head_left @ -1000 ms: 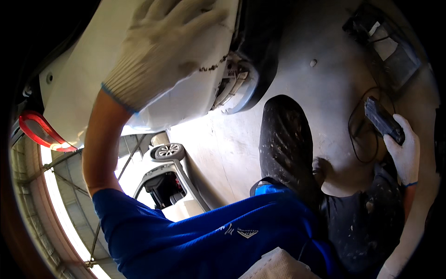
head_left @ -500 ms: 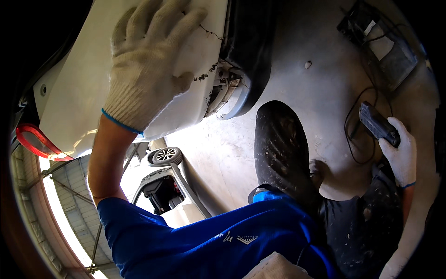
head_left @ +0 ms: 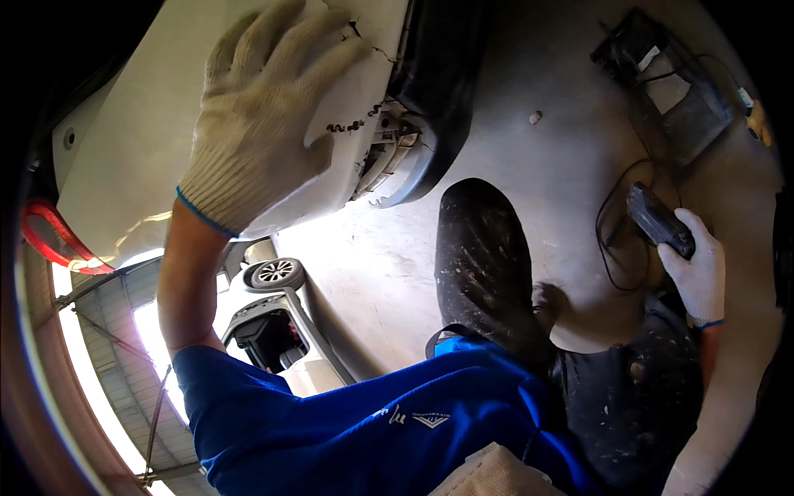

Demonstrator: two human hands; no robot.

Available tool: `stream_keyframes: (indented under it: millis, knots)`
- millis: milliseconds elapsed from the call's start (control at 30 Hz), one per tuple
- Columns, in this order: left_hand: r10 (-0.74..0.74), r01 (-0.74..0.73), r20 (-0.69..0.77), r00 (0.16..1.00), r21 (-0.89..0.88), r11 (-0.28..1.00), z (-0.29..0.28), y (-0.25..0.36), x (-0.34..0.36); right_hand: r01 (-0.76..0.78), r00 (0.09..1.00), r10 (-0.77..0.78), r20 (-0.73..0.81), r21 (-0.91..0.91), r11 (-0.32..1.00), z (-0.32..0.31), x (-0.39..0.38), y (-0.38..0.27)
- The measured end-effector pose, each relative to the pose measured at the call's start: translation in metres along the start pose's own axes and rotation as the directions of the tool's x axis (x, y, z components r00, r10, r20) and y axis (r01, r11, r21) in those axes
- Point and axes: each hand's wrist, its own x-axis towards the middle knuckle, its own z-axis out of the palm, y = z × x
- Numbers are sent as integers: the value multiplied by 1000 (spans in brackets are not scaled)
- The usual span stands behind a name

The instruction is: The person uses a hot glue gun to apply adhesive to the damaged area of a white car bumper. They then press a black plastic trim piece into place along the lower edge of the bumper.

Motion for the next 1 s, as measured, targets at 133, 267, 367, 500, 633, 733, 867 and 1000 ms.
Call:
stream_keyframes:
  millis: [133,267,367,500,633,733,867,1000]
  knots:
    - [-15,12,-39,999,-68,998,0,7,-3,36,999,-35,24,-33,999,-4,2,-10]
    - [-51,38,-195,980,-70,997,21,5,-11,21,999,-19,26,-46,999,-3,3,-9]
    - [-106,91,-236,966,-71,993,25,14,-19,31,999,-30,20,-76,997,-3,3,-6]
    - [-200,181,-228,953,-103,978,22,23,-17,11,1000,-9,20,-109,994,-3,2,-7]
    - [-257,235,-198,946,-129,963,19,25,-14,26,1000,-25,13,-77,997,-3,1,-4]
    - [-247,225,-201,948,-125,966,25,27,-16,-28,999,27,32,28,999,-1,5,4]
    - [-230,199,-182,956,-174,964,22,25,-22,-461,872,361,331,300,835,7,22,29]
    - [-254,219,-239,937,-164,962,35,27,-28,-521,809,379,449,250,816,30,30,55]
